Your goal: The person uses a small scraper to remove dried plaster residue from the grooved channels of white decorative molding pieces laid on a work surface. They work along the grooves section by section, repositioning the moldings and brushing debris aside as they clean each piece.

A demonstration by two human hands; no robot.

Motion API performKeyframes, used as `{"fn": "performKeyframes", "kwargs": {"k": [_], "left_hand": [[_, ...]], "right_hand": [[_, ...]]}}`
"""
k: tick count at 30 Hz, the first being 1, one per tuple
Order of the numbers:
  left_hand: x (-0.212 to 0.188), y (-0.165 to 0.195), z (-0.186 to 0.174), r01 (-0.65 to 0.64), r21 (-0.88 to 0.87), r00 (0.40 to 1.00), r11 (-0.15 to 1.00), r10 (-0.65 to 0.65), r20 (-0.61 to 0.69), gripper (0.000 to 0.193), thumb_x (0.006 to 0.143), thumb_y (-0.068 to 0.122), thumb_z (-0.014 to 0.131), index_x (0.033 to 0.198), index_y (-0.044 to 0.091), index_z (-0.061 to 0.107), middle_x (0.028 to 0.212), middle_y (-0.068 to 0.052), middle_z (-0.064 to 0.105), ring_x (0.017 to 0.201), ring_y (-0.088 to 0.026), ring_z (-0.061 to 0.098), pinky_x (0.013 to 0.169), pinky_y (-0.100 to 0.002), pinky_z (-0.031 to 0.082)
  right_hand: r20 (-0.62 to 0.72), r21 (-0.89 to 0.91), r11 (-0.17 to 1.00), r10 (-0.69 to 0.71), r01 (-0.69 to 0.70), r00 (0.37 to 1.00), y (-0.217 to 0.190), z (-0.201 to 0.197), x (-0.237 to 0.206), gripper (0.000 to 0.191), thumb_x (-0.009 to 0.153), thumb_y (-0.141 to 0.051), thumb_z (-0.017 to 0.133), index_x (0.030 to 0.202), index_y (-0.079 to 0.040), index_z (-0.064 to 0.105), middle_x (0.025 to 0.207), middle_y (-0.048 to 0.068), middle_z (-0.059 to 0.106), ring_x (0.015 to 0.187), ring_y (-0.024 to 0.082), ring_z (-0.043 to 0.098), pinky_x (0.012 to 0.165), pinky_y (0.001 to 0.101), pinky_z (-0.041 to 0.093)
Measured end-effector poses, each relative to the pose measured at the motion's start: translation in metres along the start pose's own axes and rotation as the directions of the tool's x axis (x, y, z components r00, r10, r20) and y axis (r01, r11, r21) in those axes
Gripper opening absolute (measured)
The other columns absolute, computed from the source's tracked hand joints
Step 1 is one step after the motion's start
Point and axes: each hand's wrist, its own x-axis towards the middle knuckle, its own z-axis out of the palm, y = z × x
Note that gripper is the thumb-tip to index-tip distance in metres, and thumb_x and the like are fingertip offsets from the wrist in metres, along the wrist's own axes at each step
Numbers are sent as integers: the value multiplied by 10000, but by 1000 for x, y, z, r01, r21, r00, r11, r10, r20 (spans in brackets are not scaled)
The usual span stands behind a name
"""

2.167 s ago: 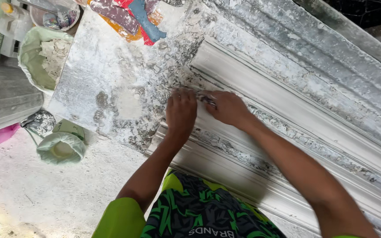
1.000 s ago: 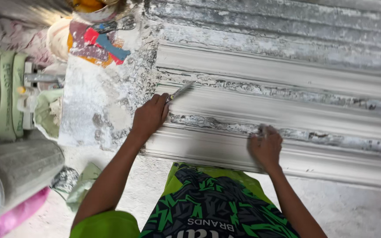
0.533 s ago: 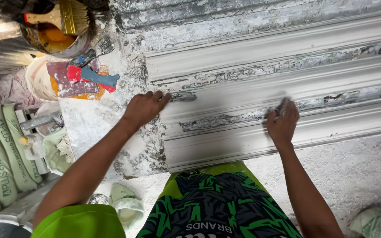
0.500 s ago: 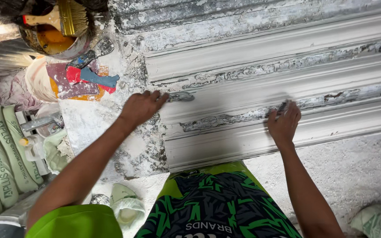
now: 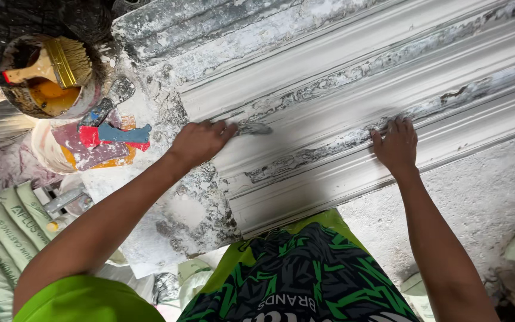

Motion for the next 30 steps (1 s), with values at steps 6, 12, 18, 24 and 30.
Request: {"fn": "performKeyframes", "kwargs": {"k": [6,12,18,24,30], "left_hand": [[-32,-2,13,13,61,999,998,-16,46,655,864,40,604,1500,85,455,1307,-139,629,957,-276,725,610,-363,623],[-13,6,23,-7,86,999,996,10,-38,661,856,40,602,1491,138,449,1313,-128,625,958,-294,723,588,-368,629],[48,25,18,-43,2,997,999,43,-71,497,985,60,562,1475,117,512,1164,-127,675,835,-272,732,544,-379,604],[22,11,-8,-95,67,990,993,101,-94,500,949,90,547,1448,131,543,1094,-122,711,739,-261,732,486,-364,590],[133,59,-16,-61,-173,998,983,57,-28,259,1100,226,473,1307,140,603,985,-126,722,676,-303,715,513,-447,565]], "right_hand": [[-27,63,998,17,-16,999,-2,6,0,770,1041,-509,574,1440,146,509,1545,379,419,1499,503,290,1186,610,259],[-15,82,995,60,-58,998,-5,5,4,773,1040,-494,581,1457,151,494,1549,386,416,1516,497,303,1222,587,266],[-2,87,993,79,-78,997,-8,2,4,781,1002,-508,608,1449,124,502,1548,363,422,1480,488,320,1183,586,269],[-2,59,995,83,-83,997,-2,-1,4,654,1025,-463,596,1419,59,578,1546,290,479,1501,456,341,1203,582,269],[17,49,997,52,-53,998,8,-9,5,480,1043,-364,567,1380,-33,651,1523,201,548,1512,438,344,1213,576,279]]}}
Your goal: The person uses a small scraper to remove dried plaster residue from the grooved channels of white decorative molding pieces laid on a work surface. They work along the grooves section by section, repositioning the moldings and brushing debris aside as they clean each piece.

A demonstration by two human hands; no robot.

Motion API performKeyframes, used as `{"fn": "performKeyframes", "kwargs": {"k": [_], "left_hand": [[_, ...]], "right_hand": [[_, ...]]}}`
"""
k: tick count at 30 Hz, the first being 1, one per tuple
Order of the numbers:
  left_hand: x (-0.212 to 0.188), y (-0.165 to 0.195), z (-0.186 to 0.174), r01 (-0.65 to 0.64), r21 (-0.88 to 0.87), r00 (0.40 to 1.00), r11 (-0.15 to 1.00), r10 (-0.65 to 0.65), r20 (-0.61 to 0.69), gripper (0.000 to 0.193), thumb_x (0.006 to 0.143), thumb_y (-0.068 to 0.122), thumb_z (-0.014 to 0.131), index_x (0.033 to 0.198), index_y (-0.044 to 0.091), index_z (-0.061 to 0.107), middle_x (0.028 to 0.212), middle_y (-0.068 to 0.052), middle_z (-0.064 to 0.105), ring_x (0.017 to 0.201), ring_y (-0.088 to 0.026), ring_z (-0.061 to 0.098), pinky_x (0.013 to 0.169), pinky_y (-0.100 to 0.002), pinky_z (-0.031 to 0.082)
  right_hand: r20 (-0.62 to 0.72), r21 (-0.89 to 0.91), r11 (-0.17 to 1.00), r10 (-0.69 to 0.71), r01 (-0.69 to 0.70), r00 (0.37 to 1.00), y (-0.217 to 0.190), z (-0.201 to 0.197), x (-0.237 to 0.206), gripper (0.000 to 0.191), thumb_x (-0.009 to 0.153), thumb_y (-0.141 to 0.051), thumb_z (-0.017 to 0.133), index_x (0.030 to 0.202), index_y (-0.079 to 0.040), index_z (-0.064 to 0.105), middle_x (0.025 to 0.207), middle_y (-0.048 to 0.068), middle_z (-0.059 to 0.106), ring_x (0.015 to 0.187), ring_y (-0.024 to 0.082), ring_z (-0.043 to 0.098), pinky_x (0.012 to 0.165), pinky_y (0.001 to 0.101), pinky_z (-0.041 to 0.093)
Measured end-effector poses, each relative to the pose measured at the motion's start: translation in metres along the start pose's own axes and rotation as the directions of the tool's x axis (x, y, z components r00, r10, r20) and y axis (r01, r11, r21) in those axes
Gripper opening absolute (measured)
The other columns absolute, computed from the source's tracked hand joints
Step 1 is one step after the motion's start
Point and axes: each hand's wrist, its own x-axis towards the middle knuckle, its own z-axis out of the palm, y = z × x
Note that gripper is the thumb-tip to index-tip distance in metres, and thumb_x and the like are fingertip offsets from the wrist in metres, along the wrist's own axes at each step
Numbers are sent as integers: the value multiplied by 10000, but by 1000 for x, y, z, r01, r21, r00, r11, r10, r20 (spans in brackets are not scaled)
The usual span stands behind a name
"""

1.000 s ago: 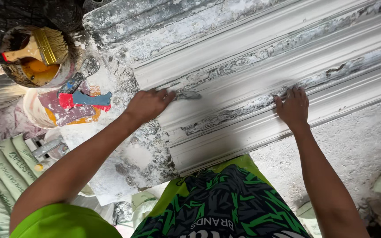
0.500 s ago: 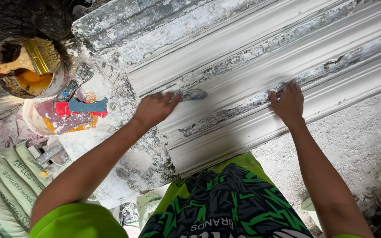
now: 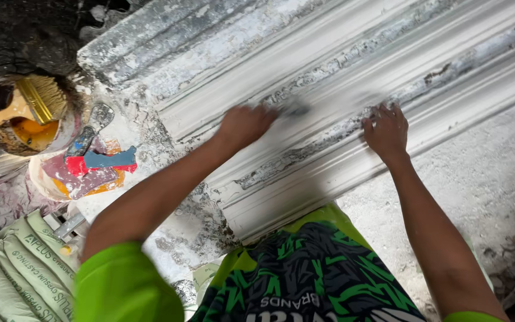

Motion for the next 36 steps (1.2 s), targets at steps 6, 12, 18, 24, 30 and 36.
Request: {"fn": "performKeyframes", "kwargs": {"k": [6,12,18,24,30,36], "left_hand": [[102,34,-11,-126,121,964,985,150,-220,228,985,138,542,1186,92,637,966,-86,701,707,-259,725,486,-409,566],[15,0,-12,-119,236,978,964,155,-142,390,983,145,534,1365,122,605,1040,-110,710,727,-269,732,533,-395,580],[111,44,-10,-90,164,994,982,98,-39,352,1020,155,498,1363,122,569,1022,-131,708,704,-304,735,526,-445,576],[303,132,-47,-132,241,974,961,171,-147,235,1001,169,543,1216,118,625,956,-103,715,774,-309,739,569,-457,578],[449,214,-62,-85,255,972,963,136,-191,276,1026,173,529,1275,99,622,957,-111,718,758,-298,742,574,-442,582],[474,222,-72,-32,322,998,946,15,55,364,1078,237,427,1431,189,503,1134,-131,682,666,-295,726,499,-440,576]], "right_hand": [[-19,78,997,-4,5,1000,4,-16,-1,441,990,-274,561,1355,-54,672,1492,191,548,1447,458,334,1147,594,281],[-68,30,998,-47,49,997,15,0,-4,406,1064,-243,510,1345,-1,673,1482,224,574,1476,472,355,1203,592,286],[-143,53,993,-93,102,985,29,10,-1,423,1037,-230,492,1322,42,646,1477,249,575,1455,479,371,1183,599,276],[-30,107,976,-189,191,982,77,-8,3,397,995,-211,502,1290,12,647,1447,175,584,1473,468,340,1191,608,250],[-204,237,913,-287,332,936,212,-39,42,347,1009,-249,530,1232,-43,696,1383,167,628,1477,445,384,1208,608,258],[-222,108,954,-252,281,942,391,-83,115,410,1050,-317,524,1301,-33,681,1476,234,557,1469,505,338,1203,619,248]]}}
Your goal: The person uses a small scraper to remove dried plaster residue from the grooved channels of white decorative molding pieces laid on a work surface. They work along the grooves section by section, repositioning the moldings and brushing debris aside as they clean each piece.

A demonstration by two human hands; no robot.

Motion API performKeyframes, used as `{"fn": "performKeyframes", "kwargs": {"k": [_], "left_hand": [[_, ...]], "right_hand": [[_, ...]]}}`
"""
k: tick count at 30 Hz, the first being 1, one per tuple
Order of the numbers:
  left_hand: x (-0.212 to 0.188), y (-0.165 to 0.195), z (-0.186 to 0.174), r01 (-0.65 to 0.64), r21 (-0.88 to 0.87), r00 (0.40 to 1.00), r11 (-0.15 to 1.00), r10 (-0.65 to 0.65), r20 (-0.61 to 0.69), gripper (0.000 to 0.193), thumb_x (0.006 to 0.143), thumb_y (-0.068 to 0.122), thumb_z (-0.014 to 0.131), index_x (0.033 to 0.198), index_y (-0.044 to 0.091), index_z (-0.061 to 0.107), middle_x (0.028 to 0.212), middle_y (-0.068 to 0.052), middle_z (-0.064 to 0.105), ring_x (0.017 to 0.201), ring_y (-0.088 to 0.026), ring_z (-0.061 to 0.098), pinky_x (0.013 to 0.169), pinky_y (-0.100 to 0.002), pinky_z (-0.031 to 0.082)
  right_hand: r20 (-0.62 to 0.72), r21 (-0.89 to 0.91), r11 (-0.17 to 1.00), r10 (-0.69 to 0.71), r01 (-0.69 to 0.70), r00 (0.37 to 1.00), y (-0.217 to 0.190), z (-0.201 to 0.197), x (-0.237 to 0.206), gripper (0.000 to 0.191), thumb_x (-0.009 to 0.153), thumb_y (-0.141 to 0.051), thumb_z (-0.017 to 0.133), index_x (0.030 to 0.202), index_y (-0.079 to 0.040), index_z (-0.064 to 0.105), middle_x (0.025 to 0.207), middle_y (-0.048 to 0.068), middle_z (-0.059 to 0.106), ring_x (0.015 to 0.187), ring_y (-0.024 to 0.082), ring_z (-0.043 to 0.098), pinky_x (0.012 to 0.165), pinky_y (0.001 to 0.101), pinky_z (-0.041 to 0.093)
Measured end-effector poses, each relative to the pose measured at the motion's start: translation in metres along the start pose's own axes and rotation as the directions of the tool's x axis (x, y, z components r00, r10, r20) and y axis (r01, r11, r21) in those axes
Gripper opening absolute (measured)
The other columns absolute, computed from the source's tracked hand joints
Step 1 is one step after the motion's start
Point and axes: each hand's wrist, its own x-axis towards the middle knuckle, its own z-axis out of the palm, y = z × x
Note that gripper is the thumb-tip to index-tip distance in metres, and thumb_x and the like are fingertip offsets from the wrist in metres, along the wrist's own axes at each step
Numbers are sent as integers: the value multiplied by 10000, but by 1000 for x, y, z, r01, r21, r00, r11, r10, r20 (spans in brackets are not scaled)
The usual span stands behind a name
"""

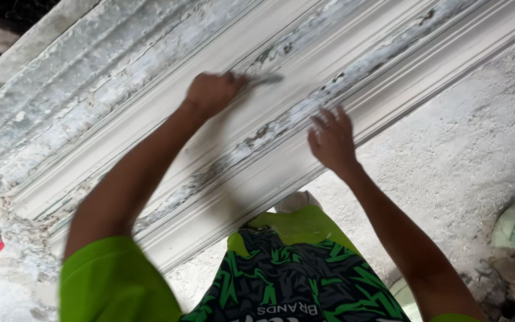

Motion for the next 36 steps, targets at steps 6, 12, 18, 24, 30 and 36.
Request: {"fn": "performKeyframes", "kwargs": {"k": [6,12,18,24,30,36], "left_hand": [[-14,-6,10,48,99,989,994,-61,132,512,1052,221,381,1562,236,327,1239,-151,639,693,-279,735,495,-417,614],[159,51,-22,-14,58,1000,998,13,13,458,1030,178,486,1487,183,450,1101,-154,670,688,-287,736,492,-424,581],[316,105,-75,-75,53,975,996,84,-204,325,988,154,524,1299,127,613,1010,-119,707,700,-300,741,474,-438,574],[482,150,-112,-75,-15,934,997,65,-352,231,981,149,545,1155,115,694,935,-99,732,717,-298,747,524,-440,580],[570,171,-139,-115,-27,941,993,100,-324,212,1000,184,548,1148,137,694,915,-92,729,656,-263,734,454,-410,553],[560,150,-127,-112,106,971,988,132,-197,381,1017,234,538,1384,152,605,1027,-110,698,566,-212,695,392,-370,524]], "right_hand": [[-128,-26,1000,-14,11,992,104,-34,27,482,1095,-371,478,1376,-13,639,1554,235,490,1502,514,307,1195,671,228],[28,-72,997,-19,21,999,138,-42,51,492,1037,-407,500,1379,-79,631,1562,234,455,1483,507,278,1155,722,188],[-36,-84,987,-138,135,990,216,-70,68,461,1014,-398,537,1338,-95,665,1532,209,475,1500,482,262,1169,738,163],[62,-23,983,-183,185,981,347,-108,114,379,1008,-351,577,1267,-101,694,1486,169,501,1487,454,279,1177,694,202],[-18,42,993,-109,110,994,479,-162,145,323,1021,-272,592,1240,-63,704,1420,160,581,1424,371,405,1207,575,276],[-153,221,975,56,-21,987,598,-215,161,183,1010,-161,625,1140,-54,697,1315,136,645,1419,361,462,1217,494,358]]}}
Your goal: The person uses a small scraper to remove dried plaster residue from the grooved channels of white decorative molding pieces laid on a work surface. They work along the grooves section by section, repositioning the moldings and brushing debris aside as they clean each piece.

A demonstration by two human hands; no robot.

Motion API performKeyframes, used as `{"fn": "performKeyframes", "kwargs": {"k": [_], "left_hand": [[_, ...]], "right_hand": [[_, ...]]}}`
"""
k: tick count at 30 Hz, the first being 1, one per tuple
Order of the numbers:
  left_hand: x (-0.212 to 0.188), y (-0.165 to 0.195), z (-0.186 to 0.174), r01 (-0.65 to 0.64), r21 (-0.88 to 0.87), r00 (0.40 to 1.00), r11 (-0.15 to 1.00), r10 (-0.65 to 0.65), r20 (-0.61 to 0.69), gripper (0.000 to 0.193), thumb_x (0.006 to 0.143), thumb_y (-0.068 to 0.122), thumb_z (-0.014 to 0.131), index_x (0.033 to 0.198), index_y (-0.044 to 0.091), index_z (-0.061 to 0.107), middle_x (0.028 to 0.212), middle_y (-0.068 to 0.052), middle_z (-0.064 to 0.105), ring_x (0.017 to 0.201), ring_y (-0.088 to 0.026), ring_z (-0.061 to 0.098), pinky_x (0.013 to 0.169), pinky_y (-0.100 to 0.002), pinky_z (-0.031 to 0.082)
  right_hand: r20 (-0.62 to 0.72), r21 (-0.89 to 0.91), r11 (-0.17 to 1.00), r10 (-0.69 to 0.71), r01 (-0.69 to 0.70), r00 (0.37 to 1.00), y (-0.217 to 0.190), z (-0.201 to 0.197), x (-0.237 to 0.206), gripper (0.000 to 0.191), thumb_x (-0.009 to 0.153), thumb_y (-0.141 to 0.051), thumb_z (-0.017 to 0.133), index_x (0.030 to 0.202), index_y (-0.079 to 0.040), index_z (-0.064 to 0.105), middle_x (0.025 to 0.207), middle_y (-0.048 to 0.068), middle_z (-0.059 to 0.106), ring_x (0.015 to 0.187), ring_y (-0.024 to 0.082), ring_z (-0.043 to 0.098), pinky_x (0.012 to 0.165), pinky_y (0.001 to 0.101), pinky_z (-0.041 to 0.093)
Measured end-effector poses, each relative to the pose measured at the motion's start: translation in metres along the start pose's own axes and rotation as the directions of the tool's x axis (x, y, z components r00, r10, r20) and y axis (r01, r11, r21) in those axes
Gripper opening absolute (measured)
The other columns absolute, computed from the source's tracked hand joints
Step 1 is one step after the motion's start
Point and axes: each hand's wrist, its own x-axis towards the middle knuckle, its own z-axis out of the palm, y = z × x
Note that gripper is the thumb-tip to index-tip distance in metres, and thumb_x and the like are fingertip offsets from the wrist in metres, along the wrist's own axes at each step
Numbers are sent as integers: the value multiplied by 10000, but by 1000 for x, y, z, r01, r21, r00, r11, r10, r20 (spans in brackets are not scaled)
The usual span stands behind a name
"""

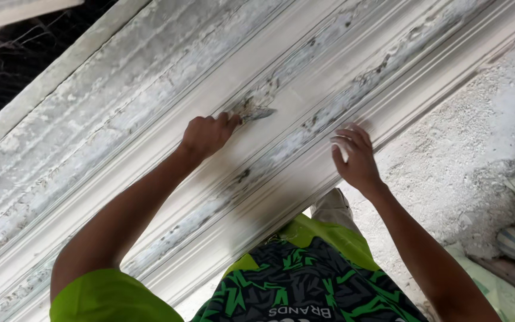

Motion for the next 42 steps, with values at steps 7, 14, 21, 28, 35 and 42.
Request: {"fn": "performKeyframes", "kwargs": {"k": [7,14,21,28,35,42], "left_hand": [[222,50,-3,63,-66,994,996,-57,91,420,1023,205,499,1441,179,525,1179,-120,686,520,-241,688,384,-393,523],[408,83,-50,164,-50,973,985,-153,171,360,1147,278,464,1479,144,508,1141,-140,694,627,-231,671,472,-381,540],[366,85,-61,163,-4,965,987,-158,211,443,1038,214,533,1472,140,482,1008,-112,663,513,-174,612,353,-332,465],[494,99,-60,162,-77,966,984,-142,216,366,1084,257,459,1416,109,501,942,-150,659,493,-189,604,322,-330,480],[504,92,-67,107,-91,978,990,-88,189,385,1050,198,473,1431,145,489,1027,-150,660,561,-223,676,365,-350,538],[517,91,-59,93,-120,981,988,-70,180,398,1055,254,454,1439,151,478,1100,-157,665,528,-207,661,350,-346,510]], "right_hand": [[-56,69,997,-42,46,997,165,-58,45,215,1026,-146,615,1187,-19,678,1319,143,640,1374,347,491,1203,491,386],[29,45,992,-120,119,992,301,-134,130,240,993,-169,630,1186,-38,689,1309,127,637,1371,357,479,1180,489,375],[36,-101,975,-193,196,981,380,-176,190,255,989,-182,633,1194,-39,681,1371,105,630,1405,361,464,1199,470,337],[74,-131,974,-174,182,982,384,-184,208,235,990,-188,631,1167,-46,693,1300,122,653,1374,360,493,1179,486,360],[53,-115,986,-117,122,992,413,-216,223,192,1000,-152,605,1134,-42,686,1250,137,674,1305,355,545,1152,491,403],[14,-70,993,-91,91,996,466,-234,222,171,1042,-146,590,1146,-42,676,1249,133,667,1283,350,561,1172,494,418]]}}
